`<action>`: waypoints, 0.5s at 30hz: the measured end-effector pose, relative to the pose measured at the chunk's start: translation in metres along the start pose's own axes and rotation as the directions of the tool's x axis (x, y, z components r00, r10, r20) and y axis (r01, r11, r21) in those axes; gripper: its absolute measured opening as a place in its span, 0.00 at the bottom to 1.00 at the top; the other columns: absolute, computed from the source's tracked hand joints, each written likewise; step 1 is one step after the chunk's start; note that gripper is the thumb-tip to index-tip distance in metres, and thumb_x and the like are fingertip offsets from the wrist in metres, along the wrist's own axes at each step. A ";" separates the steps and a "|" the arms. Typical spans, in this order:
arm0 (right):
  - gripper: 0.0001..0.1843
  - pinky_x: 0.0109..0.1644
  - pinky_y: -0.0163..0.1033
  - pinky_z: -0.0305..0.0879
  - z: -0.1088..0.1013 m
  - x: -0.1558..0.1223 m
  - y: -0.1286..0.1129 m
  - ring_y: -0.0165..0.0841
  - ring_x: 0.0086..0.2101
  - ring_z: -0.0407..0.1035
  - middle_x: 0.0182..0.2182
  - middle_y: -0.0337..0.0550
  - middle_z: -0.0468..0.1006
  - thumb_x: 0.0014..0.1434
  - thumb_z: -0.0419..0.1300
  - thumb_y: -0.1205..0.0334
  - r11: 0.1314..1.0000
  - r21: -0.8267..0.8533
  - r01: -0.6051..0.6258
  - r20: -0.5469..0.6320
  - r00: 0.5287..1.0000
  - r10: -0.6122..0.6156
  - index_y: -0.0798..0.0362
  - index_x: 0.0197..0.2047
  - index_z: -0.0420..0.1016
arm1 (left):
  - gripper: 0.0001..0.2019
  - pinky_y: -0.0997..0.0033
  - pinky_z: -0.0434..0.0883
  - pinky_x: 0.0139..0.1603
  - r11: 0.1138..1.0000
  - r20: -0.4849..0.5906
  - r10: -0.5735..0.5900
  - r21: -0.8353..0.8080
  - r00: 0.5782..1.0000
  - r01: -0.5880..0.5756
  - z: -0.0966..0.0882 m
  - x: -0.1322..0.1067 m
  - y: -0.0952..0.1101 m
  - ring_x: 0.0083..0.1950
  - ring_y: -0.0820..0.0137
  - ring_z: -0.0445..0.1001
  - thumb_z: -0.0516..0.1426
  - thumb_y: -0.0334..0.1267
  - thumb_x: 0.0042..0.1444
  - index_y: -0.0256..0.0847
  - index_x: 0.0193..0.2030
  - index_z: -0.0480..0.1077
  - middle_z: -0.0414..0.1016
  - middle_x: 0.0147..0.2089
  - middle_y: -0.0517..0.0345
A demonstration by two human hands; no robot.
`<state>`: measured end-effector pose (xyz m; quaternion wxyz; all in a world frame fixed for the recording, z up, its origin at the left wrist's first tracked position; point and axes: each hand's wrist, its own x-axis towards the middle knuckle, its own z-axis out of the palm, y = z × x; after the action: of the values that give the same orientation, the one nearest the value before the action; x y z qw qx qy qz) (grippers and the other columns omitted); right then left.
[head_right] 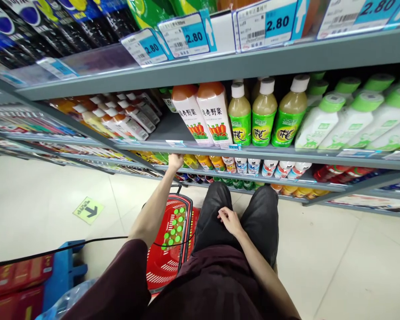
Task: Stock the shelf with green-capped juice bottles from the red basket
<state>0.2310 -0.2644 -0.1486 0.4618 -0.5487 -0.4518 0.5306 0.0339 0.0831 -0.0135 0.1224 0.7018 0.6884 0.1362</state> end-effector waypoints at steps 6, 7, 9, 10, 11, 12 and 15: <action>0.22 0.37 0.41 0.73 -0.001 -0.002 -0.002 0.37 0.29 0.77 0.33 0.44 0.85 0.67 0.55 0.39 1.000 -0.001 -0.011 -0.005 1.000 0.011 0.48 0.41 0.78 | 0.20 0.62 0.75 0.54 0.983 -0.135 -0.006 -0.184 0.991 -0.019 0.005 -0.029 -0.014 0.51 0.59 0.79 0.53 0.40 0.65 0.29 0.58 0.69 0.78 0.55 0.35; 0.22 0.37 0.41 0.73 -0.002 -0.002 -0.001 0.38 0.29 0.77 0.33 0.44 0.85 0.67 0.55 0.39 1.000 -0.002 -0.016 -0.004 1.000 0.016 0.48 0.41 0.78 | 0.18 0.63 0.75 0.53 0.973 -0.188 -0.021 -0.231 0.982 -0.024 0.006 -0.036 -0.019 0.50 0.60 0.79 0.52 0.40 0.66 0.30 0.57 0.69 0.78 0.55 0.37; 0.23 0.37 0.42 0.73 -0.002 -0.002 0.000 0.38 0.29 0.77 0.33 0.45 0.84 0.66 0.55 0.38 1.000 -0.007 -0.023 -0.001 1.000 0.023 0.48 0.42 0.78 | 0.16 0.66 0.75 0.52 0.947 -0.267 -0.074 -0.321 0.961 -0.016 0.010 -0.052 -0.032 0.46 0.63 0.78 0.51 0.41 0.66 0.34 0.53 0.70 0.79 0.49 0.43; 0.23 0.37 0.42 0.73 -0.002 -0.002 0.000 0.38 0.29 0.77 0.33 0.45 0.84 0.66 0.55 0.37 1.000 -0.011 -0.026 0.000 1.000 0.026 0.48 0.42 0.78 | 0.15 0.67 0.74 0.51 0.935 -0.274 -0.104 -0.354 0.956 0.000 0.012 -0.060 -0.039 0.43 0.65 0.78 0.51 0.42 0.66 0.35 0.51 0.70 0.79 0.44 0.47; 0.23 0.37 0.42 0.73 -0.002 -0.001 0.001 0.38 0.29 0.77 0.33 0.45 0.84 0.66 0.55 0.37 0.999 -0.016 -0.028 0.002 1.000 0.028 0.48 0.42 0.77 | 0.15 0.68 0.74 0.50 0.928 -0.261 -0.134 -0.371 0.956 0.029 0.014 -0.069 -0.048 0.40 0.66 0.78 0.51 0.43 0.66 0.36 0.51 0.70 0.79 0.39 0.51; 0.23 0.38 0.42 0.73 -0.002 -0.001 0.001 0.38 0.29 0.76 0.33 0.45 0.84 0.66 0.55 0.37 0.999 -0.021 -0.030 0.004 1.000 0.030 0.48 0.42 0.77 | 0.15 0.69 0.74 0.48 0.923 -0.239 -0.163 -0.379 0.957 0.062 0.016 -0.079 -0.057 0.38 0.66 0.77 0.51 0.44 0.66 0.37 0.50 0.71 0.78 0.36 0.54; 0.23 0.38 0.42 0.73 -0.003 -0.001 0.003 0.38 0.29 0.76 0.34 0.46 0.84 0.66 0.55 0.38 0.998 -0.040 -0.039 0.009 0.999 0.040 0.49 0.42 0.77 | 0.17 0.71 0.73 0.43 0.908 -0.191 -0.256 -0.384 0.948 0.167 0.024 -0.108 -0.091 0.33 0.67 0.75 0.49 0.48 0.67 0.38 0.47 0.72 0.76 0.30 0.57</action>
<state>0.2339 -0.2663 -0.1515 0.4380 -0.5638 -0.4536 0.5335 -0.0439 -0.0229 -0.0713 0.1811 0.5663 0.7333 0.3297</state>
